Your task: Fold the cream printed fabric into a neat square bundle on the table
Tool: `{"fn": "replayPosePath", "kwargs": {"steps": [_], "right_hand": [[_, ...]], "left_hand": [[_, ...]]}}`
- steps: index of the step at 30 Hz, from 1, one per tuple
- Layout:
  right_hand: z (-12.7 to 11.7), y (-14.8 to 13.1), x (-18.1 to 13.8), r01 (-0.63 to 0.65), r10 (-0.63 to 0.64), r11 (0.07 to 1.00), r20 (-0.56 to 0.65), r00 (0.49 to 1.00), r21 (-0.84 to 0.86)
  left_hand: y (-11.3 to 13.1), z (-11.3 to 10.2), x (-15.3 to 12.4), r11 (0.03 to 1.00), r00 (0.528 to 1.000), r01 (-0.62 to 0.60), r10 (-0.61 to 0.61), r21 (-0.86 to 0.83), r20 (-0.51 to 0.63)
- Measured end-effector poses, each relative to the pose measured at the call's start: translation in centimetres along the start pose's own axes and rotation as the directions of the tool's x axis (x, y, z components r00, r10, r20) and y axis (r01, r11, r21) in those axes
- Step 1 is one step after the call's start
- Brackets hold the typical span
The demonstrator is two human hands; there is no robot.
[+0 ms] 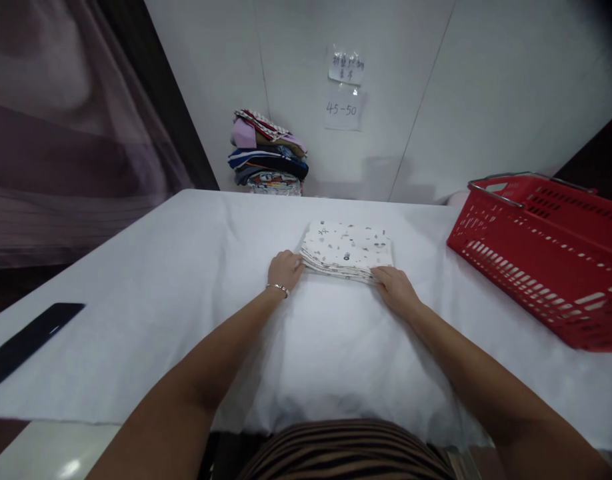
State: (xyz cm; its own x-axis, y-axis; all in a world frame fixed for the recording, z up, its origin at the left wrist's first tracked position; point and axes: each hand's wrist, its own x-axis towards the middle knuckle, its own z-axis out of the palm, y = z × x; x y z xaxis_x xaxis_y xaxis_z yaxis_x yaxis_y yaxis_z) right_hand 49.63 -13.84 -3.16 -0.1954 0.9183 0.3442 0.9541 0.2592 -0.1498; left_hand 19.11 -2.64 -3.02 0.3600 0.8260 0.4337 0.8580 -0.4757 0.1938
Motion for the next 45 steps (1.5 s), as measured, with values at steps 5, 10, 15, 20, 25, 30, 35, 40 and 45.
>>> {"fn": "replayPosePath", "kwargs": {"steps": [5, 10, 15, 20, 25, 30, 35, 40, 45], "right_hand": [[-0.3, -0.3, 0.1, -0.007, 0.007, 1.0, 0.0, 1.0, 0.004], [-0.4, -0.2, 0.1, 0.003, -0.003, 1.0, 0.003, 1.0, 0.007], [-0.3, 0.1, 0.1, 0.036, -0.036, 0.999, 0.031, 0.999, -0.001], [-0.4, -0.1, 0.2, 0.036, -0.035, 0.999, 0.033, 0.999, -0.012], [-0.4, -0.2, 0.2, 0.021, -0.02, 1.0, 0.045, 0.999, -0.015], [-0.3, -0.3, 0.1, 0.026, -0.025, 1.0, 0.038, 0.999, -0.015], [-0.3, 0.1, 0.1, 0.041, -0.041, 0.999, 0.027, 0.999, -0.018], [-0.1, 0.7, -0.2, 0.038, -0.037, 0.999, -0.025, 0.999, 0.02], [-0.2, 0.6, -0.4, 0.034, -0.033, 0.999, -0.016, 0.999, 0.035]], "left_hand": [[-0.3, 0.1, 0.4, 0.991, 0.994, -0.109, 0.106, 0.082, 0.041], [-1.4, -0.3, 0.7, 0.953, 0.961, -0.266, 0.249, 0.148, 0.125], [-2.0, -0.5, 0.9, 0.988, 0.981, -0.113, 0.095, 0.106, 0.169], [-1.8, -0.1, 0.9, 0.979, 0.956, 0.192, -0.17, -0.072, 0.239], [-2.4, -0.4, 0.8, 0.935, 0.92, 0.295, -0.222, -0.199, 0.323], [-1.2, -2.0, 0.5, 0.991, 0.997, 0.077, -0.073, -0.107, 0.038], [0.7, -1.9, 0.5, 0.935, 0.933, -0.347, 0.352, -0.07, 0.08], [0.0, 0.0, 0.5, 0.945, 0.94, -0.304, 0.318, -0.121, 0.126], [-0.5, 0.3, 0.6, 0.949, 0.952, -0.27, 0.289, -0.16, 0.103]]}}
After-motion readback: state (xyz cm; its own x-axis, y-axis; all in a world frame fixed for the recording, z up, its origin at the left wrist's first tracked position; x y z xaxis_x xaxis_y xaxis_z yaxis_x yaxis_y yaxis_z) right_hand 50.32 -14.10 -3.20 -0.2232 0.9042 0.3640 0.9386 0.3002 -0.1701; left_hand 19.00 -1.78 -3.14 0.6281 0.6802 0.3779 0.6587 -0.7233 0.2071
